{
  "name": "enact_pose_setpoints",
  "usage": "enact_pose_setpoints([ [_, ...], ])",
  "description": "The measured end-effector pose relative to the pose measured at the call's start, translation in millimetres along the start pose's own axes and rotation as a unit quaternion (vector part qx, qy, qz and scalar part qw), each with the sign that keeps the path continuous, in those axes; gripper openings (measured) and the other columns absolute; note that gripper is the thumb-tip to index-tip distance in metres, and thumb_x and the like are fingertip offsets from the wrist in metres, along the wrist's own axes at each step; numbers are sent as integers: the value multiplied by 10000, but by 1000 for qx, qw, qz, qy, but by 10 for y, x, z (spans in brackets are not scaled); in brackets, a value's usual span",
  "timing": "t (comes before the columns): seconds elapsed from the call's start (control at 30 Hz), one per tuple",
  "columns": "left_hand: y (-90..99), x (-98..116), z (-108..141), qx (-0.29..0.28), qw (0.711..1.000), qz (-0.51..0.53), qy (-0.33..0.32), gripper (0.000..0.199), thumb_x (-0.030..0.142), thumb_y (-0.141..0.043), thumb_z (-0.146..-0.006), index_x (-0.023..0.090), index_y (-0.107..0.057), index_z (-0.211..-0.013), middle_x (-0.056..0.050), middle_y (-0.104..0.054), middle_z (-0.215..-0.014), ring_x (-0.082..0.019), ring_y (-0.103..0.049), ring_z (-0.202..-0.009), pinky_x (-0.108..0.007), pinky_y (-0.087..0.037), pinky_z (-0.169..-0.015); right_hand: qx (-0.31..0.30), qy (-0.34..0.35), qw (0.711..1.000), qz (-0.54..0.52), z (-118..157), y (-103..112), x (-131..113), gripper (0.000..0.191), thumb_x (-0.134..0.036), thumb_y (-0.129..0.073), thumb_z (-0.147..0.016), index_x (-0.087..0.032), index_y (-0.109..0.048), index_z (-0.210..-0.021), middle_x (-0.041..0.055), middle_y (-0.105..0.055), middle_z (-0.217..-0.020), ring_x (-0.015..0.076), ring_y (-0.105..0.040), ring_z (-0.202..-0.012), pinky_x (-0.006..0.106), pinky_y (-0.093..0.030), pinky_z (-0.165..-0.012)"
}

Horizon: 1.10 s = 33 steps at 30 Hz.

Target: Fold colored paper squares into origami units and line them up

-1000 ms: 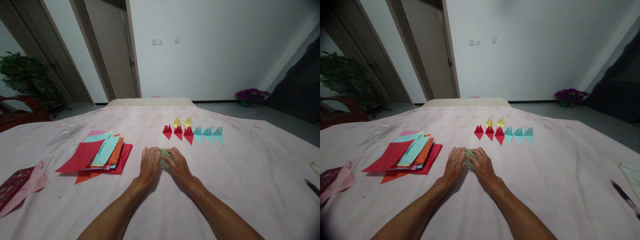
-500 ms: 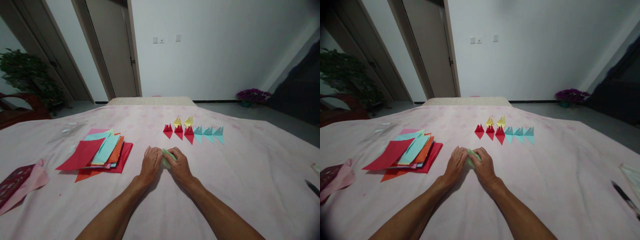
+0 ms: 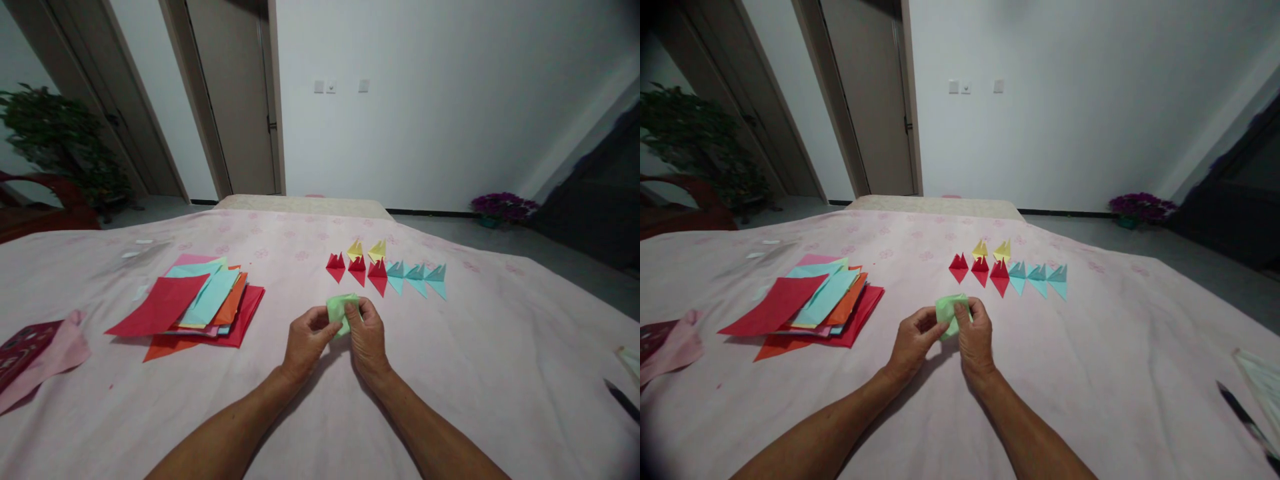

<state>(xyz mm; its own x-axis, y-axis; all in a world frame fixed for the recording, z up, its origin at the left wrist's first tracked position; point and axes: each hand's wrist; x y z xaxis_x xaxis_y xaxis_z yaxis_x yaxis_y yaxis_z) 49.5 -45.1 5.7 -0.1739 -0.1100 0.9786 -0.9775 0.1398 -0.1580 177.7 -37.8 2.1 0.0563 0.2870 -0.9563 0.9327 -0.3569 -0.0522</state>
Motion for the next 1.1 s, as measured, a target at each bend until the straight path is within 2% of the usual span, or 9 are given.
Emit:
enact_pose_setpoints([
  [0.17, -43, 57, 25, 39, 999, -2, -4, 285, 414, -733, -773, 142, -723, -859, -39, -709, -793, -160, -624, -727, -274, -490, -701, -7, 14, 1000, 20, 29, -22, -30, 323, -514, -591, -869, -192, -576, -868, 13, -595, -782, 183, -547, -724, 290, -456, -650],
  [0.4, -104, 159, 73, 84, 996, -32, -27, 364, 461, -651, -833, 144, -620, -657, 32, -509, -605, -108, -436, -596, -225, -368, -582, -1, 19, 1000, 25, 59, -52, -40, 352, -543, -563, -877, -191, -564, -866, 4, -576, -761, 174, -528, -686, 286, -441, -616],
  [0.53, -111, 161, 85, 96, 994, -34, -40, 374, 473, -617, -857, 148, -609, -671, 25, -504, -624, -114, -429, -610, -222, -363, -583, -3, 14, 1000, 21, 64, -63, -28, 335, -532, -559, -886, -198, -547, -870, -2, -571, -769, 173, -528, -701, 285, -440, -635],
  [0.67, -106, 105, 42, 76, 996, -22, -28, 298, 448, -653, -832, 152, -654, -865, 3, -591, -722, -125, -490, -645, -225, -406, -610, -2, 16, 999, 40, 72, -48, 9, 334, -533, -548, -891, -200, -541, -872, -4, -565, -768, 170, -519, -691, 284, -434, -630],
  [0.73, -108, 81, 13, 69, 997, -33, -22, 307, 435, -698, -794, 150, -656, -900, -3, -611, -743, -127, -501, -647, -225, -412, -605, -14, 23, 998, 52, 91, -42, 24, 333, -533, -544, -893, -201, -539, -871, -6, -562, -763, 169, -519, -684, 281, -429, -619],
  [0.93, -84, 102, -38, 101, 994, -47, -5, 362, 478, -691, -772, 133, -632, -680, 18, -524, -611, -109, -436, -579, -216, -359, -533, -40, 28, 997, 59, 139, -53, 18, 319, -520, -535, -906, -203, -527, -865, -8, -562, -762, 163, -522, -681, 276, -430, -617],
  [1.1, -15, 124, -75, 125, 991, -51, -5, 478, 554, -656, -780, 155, -519, -554, 43, -405, -532, -86, -360, -510, -211, -301, -468, -54, 27, 996, 65, 151, -74, -29, 331, -532, -528, -901, -207, -516, -836, -21, -529, -710, 156, -495, -642, 271, -413, -590],
])
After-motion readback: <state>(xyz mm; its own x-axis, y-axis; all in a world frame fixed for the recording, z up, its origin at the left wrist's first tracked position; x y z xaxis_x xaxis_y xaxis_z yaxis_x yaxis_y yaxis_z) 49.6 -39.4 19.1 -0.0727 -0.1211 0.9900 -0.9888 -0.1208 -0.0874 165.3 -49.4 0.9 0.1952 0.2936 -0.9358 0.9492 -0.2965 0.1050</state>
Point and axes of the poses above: each hand's wrist, its own z-axis away from the middle knuckle, its own y-axis out of the back of the hand, x = y × z
